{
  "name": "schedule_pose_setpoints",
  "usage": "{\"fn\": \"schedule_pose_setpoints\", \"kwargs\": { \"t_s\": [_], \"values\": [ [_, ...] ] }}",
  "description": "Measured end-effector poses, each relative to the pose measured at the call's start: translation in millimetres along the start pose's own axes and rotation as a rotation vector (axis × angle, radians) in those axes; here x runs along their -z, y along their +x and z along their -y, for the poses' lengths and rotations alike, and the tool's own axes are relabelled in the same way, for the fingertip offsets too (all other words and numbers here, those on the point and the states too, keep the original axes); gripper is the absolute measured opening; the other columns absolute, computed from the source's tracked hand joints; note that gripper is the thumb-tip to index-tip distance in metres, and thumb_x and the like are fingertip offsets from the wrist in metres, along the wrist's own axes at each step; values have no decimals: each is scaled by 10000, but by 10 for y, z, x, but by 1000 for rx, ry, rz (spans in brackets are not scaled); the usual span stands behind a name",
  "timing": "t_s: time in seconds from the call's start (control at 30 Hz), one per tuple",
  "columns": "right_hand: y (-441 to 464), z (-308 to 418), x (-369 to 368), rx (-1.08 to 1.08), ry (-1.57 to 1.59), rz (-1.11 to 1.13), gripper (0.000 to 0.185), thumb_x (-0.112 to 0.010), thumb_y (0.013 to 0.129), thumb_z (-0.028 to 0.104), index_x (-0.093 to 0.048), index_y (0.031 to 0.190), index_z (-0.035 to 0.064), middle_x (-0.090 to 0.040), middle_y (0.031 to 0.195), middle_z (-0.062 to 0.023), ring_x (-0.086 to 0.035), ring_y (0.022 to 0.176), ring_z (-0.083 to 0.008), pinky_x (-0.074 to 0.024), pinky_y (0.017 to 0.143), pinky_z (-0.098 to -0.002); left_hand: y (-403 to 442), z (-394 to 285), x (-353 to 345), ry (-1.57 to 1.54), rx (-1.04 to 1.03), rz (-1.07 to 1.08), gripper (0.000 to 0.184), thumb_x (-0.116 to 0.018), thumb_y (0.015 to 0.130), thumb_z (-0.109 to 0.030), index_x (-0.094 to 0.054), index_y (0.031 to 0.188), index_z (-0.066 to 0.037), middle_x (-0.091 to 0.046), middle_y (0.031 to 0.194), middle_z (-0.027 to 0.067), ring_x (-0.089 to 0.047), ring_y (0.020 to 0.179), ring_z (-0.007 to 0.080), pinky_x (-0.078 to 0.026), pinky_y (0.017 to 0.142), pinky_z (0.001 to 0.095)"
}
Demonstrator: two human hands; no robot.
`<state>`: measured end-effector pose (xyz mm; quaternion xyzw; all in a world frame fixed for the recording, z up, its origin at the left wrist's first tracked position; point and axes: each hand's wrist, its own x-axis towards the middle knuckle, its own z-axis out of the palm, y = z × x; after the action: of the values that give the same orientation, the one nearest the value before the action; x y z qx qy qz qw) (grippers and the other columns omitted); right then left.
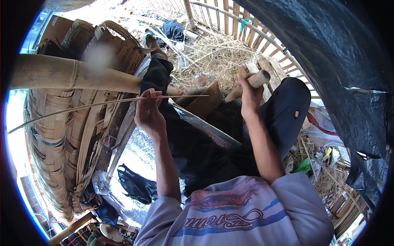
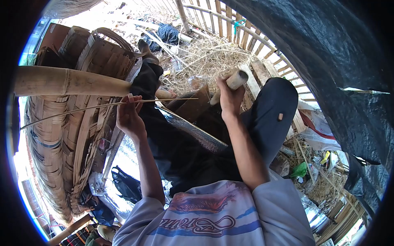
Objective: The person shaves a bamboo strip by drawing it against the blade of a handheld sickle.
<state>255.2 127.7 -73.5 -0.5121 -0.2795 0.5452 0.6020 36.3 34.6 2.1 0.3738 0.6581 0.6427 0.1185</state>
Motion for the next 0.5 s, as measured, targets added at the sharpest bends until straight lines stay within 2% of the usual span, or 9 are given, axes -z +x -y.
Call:
{"fn": "schedule_pose_setpoints", "kwargs": {
  "t_s": [0.1, 0.17, 0.27, 0.37, 0.5],
  "values": [
    [-177, -616, 50, 15, 122, -140, 242, -724, 795, 24, -513, 892, 94, -553, 800, -14, -560, 698, -119, -466, 679, -273, -24, -6, 26, -7, 51, -18, 170, -582, 951, -115, -633, 1038, 22, -693, 878, 89, -677, 839, 142, -591, 741, 304],
    [-237, -789, 4, 71, 122, -126, 234, -710, 802, -4, -509, 880, 89, -545, 799, -8, -554, 700, -112, -457, 657, -256, -41, 3, 51, -33, 58, -23, 172, -576, 954, -111, -618, 1043, 30, -680, 887, 96, -682, 848, 167, -595, 745, 313],
    [-279, -725, -138, 186, 69, 110, 207, -696, 824, -7, -511, 831, 86, -531, 772, 11, -542, 708, -89, -449, 673, -248, -80, 16, 101, -78, 47, -19, 169, -568, 955, -98, -603, 1042, 42, -663, 887, 105, -683, 859, 198, -599, 754, 329],
    [-180, -652, -283, 185, 43, 254, 200, -694, 831, -1, -514, 824, 85, -528, 770, 20, -540, 710, -81, -444, 673, -243, -106, 31, 126, -107, 83, -57, 159, -563, 956, -90, -597, 1030, 47, -653, 890, 111, -682, 863, 217, -600, 760, 338],
    [-164, -955, -265, 154, 13, 324, 191, -698, 831, 31, -520, 795, 89, -532, 754, 16, -529, 707, -70, -441, 679, -241, -149, -23, 121, -85, 85, -63, 148, -560, 957, -87, -592, 1015, 46, -651, 882, 112, -681, 862, 218, -600, 758, 339]
  ]
}}
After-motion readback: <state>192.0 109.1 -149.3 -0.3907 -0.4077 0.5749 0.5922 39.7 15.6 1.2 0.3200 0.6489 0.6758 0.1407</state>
